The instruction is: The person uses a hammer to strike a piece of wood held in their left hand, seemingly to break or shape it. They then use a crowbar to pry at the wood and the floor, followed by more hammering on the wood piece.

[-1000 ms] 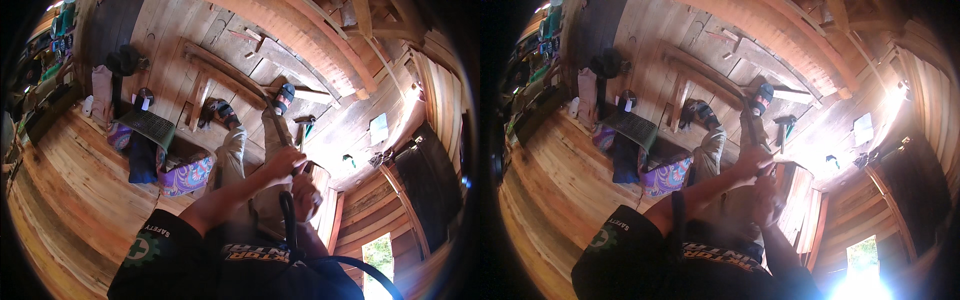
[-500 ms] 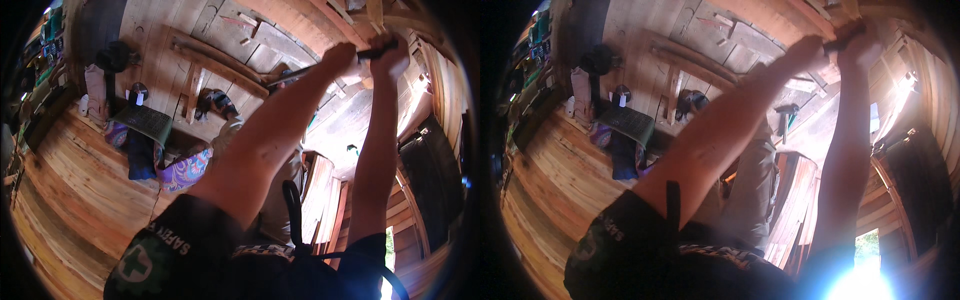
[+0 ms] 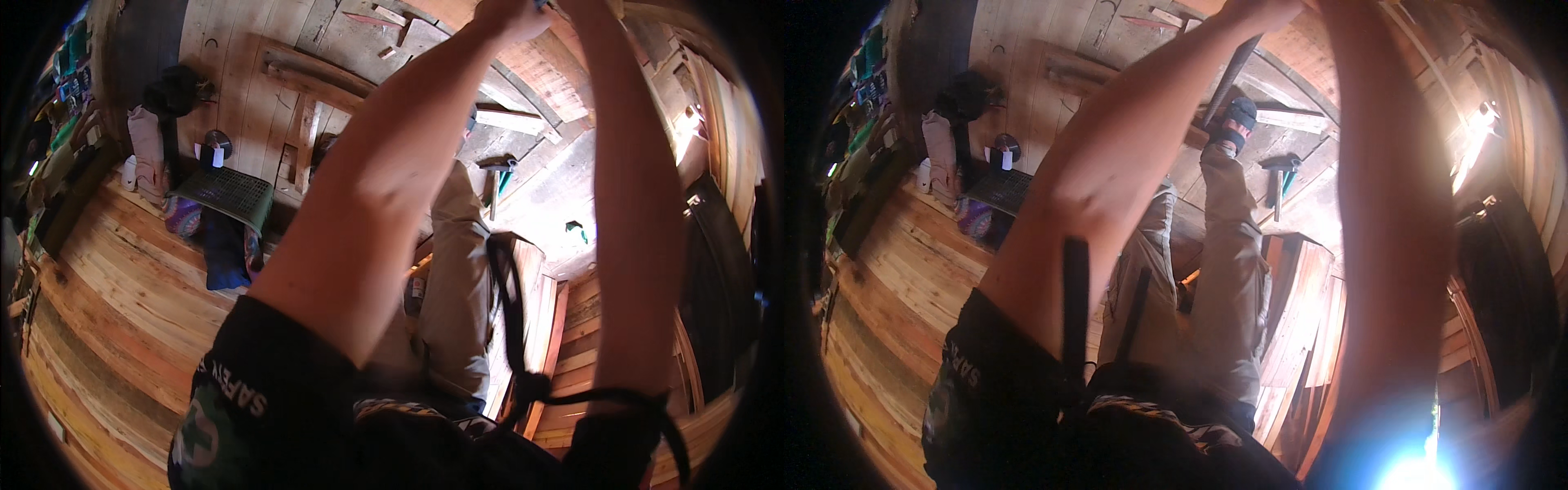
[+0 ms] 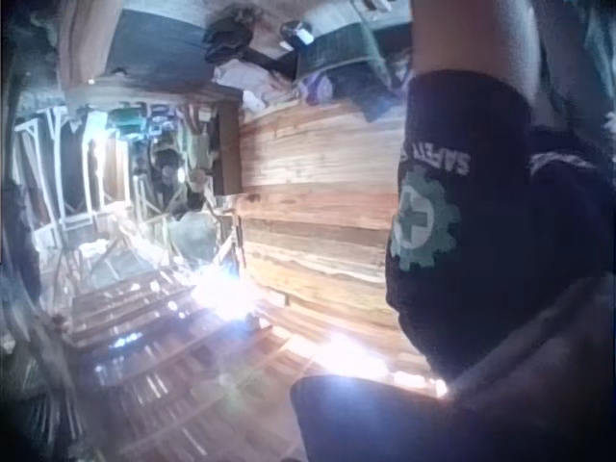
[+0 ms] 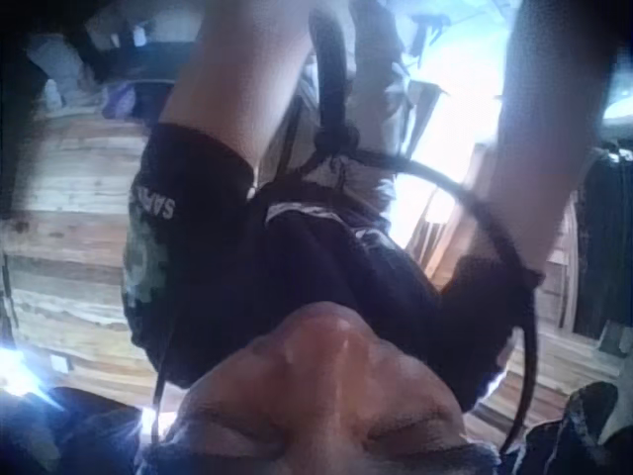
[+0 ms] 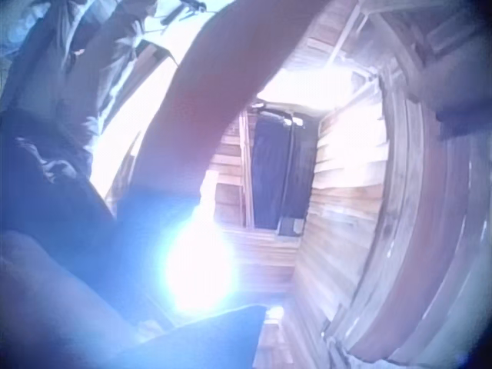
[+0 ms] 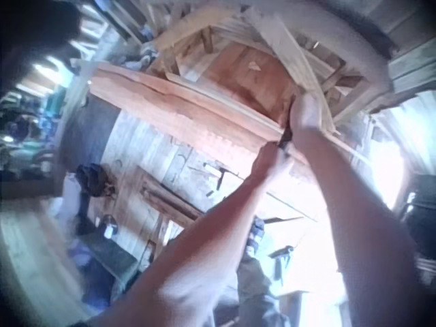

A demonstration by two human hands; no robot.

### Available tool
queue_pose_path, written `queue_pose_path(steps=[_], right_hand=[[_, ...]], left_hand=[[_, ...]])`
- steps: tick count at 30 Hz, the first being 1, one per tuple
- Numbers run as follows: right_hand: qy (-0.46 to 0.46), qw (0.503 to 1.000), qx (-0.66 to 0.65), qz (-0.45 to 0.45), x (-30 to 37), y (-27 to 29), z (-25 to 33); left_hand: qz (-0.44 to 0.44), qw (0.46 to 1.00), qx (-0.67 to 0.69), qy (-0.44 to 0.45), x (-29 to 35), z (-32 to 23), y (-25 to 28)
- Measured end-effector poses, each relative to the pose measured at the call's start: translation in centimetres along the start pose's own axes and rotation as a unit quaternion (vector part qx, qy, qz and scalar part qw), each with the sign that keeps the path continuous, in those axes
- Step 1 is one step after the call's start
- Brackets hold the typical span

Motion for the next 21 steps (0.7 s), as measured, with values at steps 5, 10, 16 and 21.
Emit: queue_pose_path(steps=[5, 10, 16, 21], right_hand=[[-0.026, 0.99, -0.115, 0.072, 13.9, 0.6, 4.3], [0.055, 0.981, -0.176, 0.063, 24.7, 4.7, 5.6], [0.017, 0.964, -0.264, 0.012, 28.9, 9.2, 4.0], [-0.066, 0.955, -0.287, -0.032, 14.8, 11.7, 0.4]], left_hand=[[-0.019, 0.996, 0.031, -0.08, 10.6, 1.4, -1.4], [-0.137, 0.979, 0.028, -0.148, 21.1, -0.5, -3.7], [-0.082, 0.972, 0.097, -0.196, 25.0, -3.0, -7.3], [-0.072, 0.978, 0.051, -0.189, 14.5, -4.0, -9.2]])
Point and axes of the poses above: each hand's wrist, its own x-axis away from the middle knuckle, its own y-axis out of the back of the hand, z = x × y, the point moved 5 cm from there along -x, towards the middle knuckle, and after that the axes turned 3 degrees about z, right-handed, at the moved point
